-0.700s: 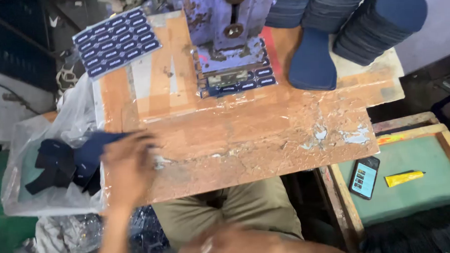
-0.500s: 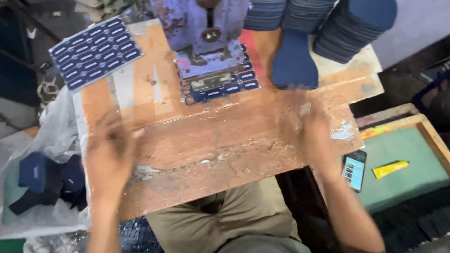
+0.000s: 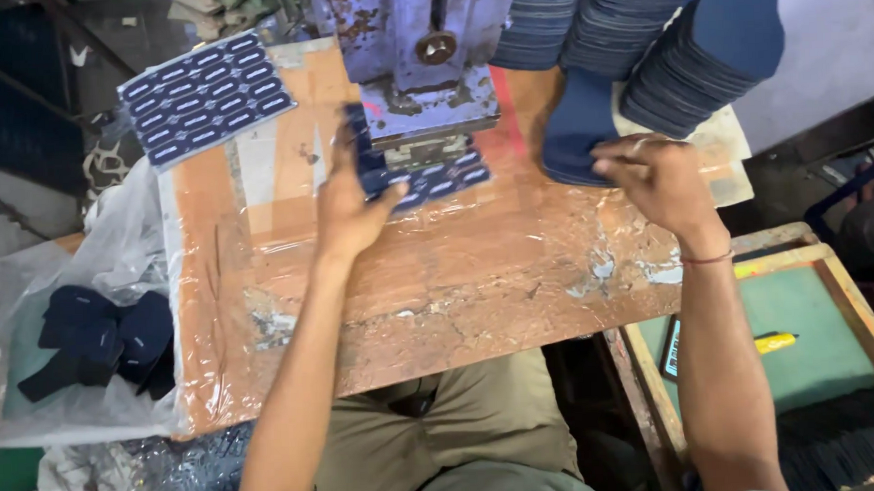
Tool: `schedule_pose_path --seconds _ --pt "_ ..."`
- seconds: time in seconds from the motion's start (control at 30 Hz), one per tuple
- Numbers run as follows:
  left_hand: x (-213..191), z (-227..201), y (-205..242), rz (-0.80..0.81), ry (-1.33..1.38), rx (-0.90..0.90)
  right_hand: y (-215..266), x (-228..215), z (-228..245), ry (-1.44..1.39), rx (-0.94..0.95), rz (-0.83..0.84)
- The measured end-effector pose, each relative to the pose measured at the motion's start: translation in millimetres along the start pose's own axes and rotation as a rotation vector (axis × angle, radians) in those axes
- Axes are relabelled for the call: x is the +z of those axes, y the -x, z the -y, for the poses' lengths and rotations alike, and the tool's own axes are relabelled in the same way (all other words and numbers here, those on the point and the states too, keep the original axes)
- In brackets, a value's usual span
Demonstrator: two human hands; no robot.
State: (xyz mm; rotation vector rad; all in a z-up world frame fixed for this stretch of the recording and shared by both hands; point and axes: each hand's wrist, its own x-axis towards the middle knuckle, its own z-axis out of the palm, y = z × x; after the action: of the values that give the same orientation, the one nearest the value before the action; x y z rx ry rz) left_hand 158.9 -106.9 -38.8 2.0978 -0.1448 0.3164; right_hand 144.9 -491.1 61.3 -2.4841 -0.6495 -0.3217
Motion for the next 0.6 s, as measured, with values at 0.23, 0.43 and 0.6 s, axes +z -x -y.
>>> schedule_pose_path --seconds 0.23,0.43,0.6 --pt "-124.7 -5.6 101.7 -0.087 -0.164 -0.040 84.7 92.6 108.4 0.336 0.383 0.173" --pt "-169.0 -16.7 116.5 0.017 -0.606 -0.780 88.8 109.7 135.1 0.238 -0.158 0.186" --pt "-32.7 -14.1 73.8 0.022 -0.541 0.292 -5.2 118.7 94.8 0.236 -0.186 0.126"
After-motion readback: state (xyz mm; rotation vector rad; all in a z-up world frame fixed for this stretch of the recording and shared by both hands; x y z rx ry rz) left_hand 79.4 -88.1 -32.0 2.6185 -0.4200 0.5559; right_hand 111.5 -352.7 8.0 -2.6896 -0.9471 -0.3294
